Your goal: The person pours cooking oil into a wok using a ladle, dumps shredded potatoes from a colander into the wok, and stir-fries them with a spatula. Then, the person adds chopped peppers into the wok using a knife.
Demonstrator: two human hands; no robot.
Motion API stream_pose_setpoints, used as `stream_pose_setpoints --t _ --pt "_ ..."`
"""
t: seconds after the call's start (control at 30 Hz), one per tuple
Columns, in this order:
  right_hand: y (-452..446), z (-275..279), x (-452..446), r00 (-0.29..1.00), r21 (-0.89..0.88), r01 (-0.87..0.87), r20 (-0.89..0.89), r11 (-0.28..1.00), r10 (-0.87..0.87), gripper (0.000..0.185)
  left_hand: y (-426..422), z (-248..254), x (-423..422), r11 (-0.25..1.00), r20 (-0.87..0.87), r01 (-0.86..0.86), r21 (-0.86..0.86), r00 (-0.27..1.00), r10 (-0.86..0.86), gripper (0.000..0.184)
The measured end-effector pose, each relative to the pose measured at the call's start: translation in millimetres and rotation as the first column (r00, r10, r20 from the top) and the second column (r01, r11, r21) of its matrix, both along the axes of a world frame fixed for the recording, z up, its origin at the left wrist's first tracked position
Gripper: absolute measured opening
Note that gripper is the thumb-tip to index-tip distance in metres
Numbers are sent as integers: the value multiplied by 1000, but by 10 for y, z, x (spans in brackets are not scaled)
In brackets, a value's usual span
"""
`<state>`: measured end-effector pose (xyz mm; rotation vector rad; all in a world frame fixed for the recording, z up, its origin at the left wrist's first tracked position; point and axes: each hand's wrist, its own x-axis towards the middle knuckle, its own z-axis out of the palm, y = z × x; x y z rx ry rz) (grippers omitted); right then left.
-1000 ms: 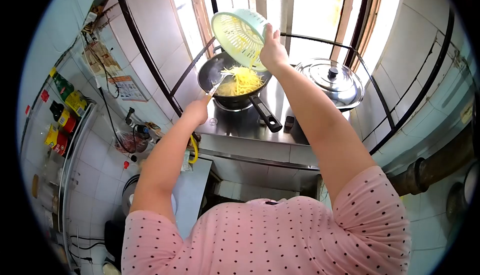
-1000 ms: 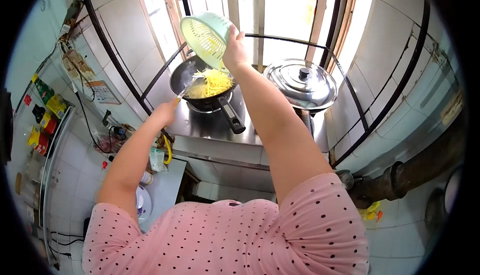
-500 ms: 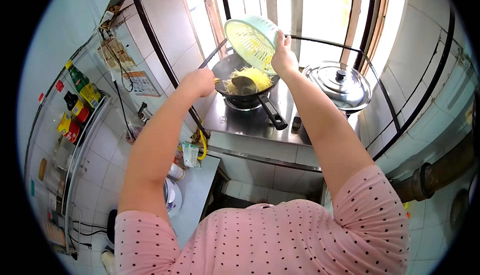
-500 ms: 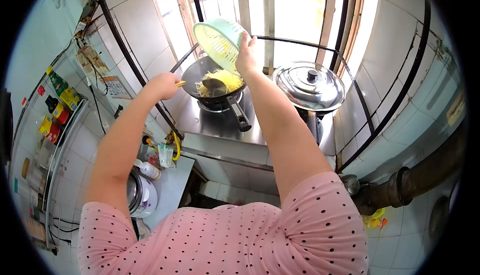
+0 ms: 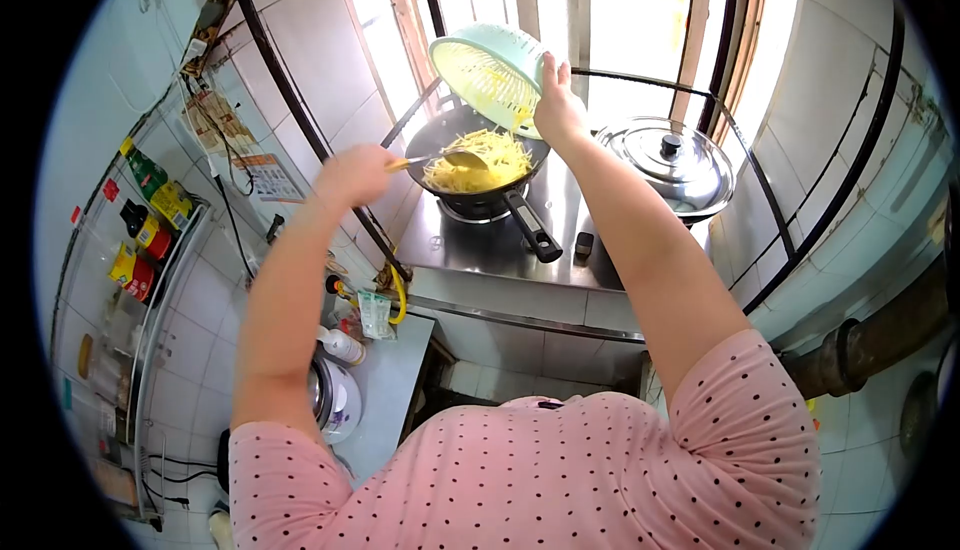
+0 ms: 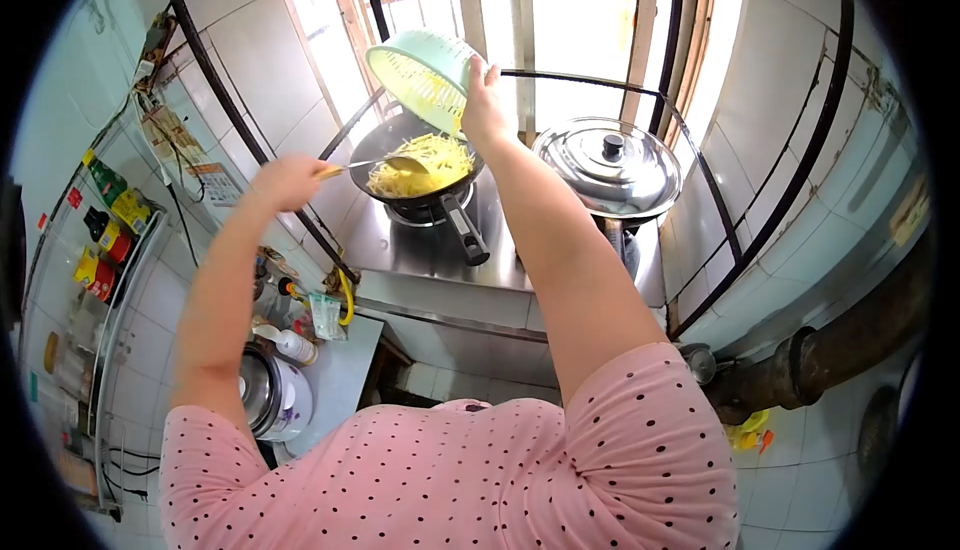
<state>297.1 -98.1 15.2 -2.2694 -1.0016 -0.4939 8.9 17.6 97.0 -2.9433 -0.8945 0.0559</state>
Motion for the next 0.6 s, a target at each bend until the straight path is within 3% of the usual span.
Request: stream_pose_setpoints --t 0.1,0.17,0.2,0.23,0.27,0.37,0.5,0.57,0.6 --pt "274 -290 303 961 1 51 271 999 -49 79 61 190 -18 999 -112 40 12 993 -39 39" --pt "310 -361 346 975 -20 21 220 1000 -16 78 44 71 115 996 -203 38 80 979 -21 34" --pt "294 -355 303 980 -27 4 199 1000 2 78 33 -73 221 990 -190 5 141 982 22 33" --pt "58 -103 -12 999 52 -35 9 998 35 78 27 -208 316 979 -172 -29 200 983 64 32" --pt "-27 -26 -120 998 42 -53 -44 998 55 79 23 -241 373 964 -151 -62 257 983 104 31" --pt "-133 94 -170 986 18 -81 -146 997 83 79 27 -17 518 948 -52 -142 284 985 163 30" --pt "198 -354 221 983 177 -26 181 984 -7 80 -135 500 847 945 -130 -243 219 952 275 20" --pt "430 -609 541 916 252 -8 390 968 -94 81 130 591 1088 920 -287 -359 157 875 390 20" --pt "308 -473 456 965 185 7 256 983 -55 80 321 594 1197 899 -367 -417 131 822 435 21"
